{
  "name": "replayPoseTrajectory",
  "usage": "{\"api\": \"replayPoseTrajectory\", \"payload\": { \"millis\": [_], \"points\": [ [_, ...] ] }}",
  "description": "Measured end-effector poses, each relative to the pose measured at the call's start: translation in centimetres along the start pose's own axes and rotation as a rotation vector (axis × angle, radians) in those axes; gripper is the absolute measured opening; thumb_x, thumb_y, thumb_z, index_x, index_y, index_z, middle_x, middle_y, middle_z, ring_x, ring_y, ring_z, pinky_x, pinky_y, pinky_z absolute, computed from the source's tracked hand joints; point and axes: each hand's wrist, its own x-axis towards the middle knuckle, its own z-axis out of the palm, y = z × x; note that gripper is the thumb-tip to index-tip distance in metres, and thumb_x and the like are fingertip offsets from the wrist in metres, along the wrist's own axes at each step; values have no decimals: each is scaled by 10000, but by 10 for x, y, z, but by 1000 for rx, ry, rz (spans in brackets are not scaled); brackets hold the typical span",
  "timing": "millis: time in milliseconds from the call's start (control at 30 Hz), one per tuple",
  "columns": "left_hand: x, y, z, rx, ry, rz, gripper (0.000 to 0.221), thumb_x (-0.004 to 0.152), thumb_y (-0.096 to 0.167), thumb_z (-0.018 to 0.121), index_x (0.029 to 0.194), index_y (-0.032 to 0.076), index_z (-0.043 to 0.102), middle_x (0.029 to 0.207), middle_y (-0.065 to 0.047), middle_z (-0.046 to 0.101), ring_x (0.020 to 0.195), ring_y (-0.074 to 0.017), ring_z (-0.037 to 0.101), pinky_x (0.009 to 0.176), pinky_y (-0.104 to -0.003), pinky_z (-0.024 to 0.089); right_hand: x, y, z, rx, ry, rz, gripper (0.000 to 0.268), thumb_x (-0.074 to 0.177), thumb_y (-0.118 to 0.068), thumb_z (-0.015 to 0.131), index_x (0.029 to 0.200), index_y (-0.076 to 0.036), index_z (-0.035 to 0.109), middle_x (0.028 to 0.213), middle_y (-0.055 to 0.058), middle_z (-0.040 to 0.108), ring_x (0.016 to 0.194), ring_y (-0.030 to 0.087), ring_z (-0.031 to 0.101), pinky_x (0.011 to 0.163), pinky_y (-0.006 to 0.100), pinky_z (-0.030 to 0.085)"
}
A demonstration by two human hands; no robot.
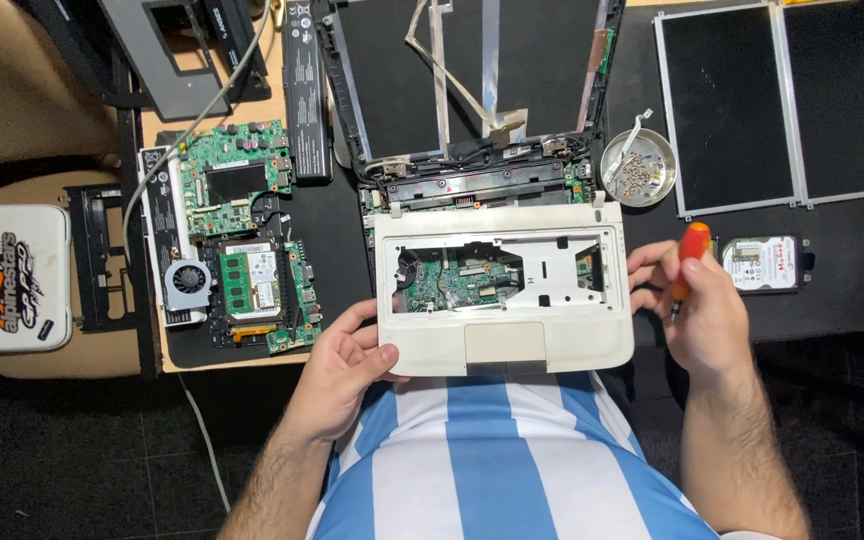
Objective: Disassembling and repairing internal components of a laptop using a screwdriver
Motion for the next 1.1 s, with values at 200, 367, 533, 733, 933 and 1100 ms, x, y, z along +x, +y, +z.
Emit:
{"api": "replayPoseTrajectory", "payload": {
  "millis": [200,367,533,733,933,1100],
  "points": [
    [-7,3,-12,-38,-17,38,674,1050,96,887,1659,-12,621,1307,-284,903,1029,-285,883,785,-442,801,-4,-18,24,-1322,167,-379,347,1163,-214,856,1437,-2,843,1326,158,878,1155,367,806,1017,505,596],
    [-6,6,-12,-31,-34,89,615,1068,61,867,1637,-18,648,1357,-271,900,1136,-299,888,997,-451,750,-6,-18,36,-1386,235,-496,346,1182,-122,834,1522,-59,846,1231,141,828,1071,319,763,925,483,589],
    [14,3,5,-63,-28,157,634,1042,72,916,1620,-32,675,1323,-268,917,1135,-308,895,1004,-444,752,-19,-2,6,-613,209,-449,820,1343,-620,410,1447,94,799,1128,193,804,811,157,650,666,257,408],
    [52,36,49,167,-41,299,552,1127,150,829,1623,-16,652,1429,-249,895,1250,-245,871,1115,-380,720,-21,12,0,-63,-8,-150,630,1196,-229,733,1771,-20,583,1262,229,876,1033,266,868,903,397,719],
    [134,91,76,516,401,838,677,1248,431,714,1804,99,516,1881,-129,543,1752,-294,542,1443,-512,478,-12,13,-5,18,116,-148,505,1237,-268,715,1701,-70,686,1179,71,850,921,130,829,760,263,696],
    [194,134,95,25,373,720,852,1240,388,604,1914,30,226,2048,-217,189,1912,-307,162,1538,-469,212,-3,17,-18,86,168,-104,466,1282,-235,626,1679,-6,709,1293,162,860,1052,225,844,870,341,711]
  ]
}}
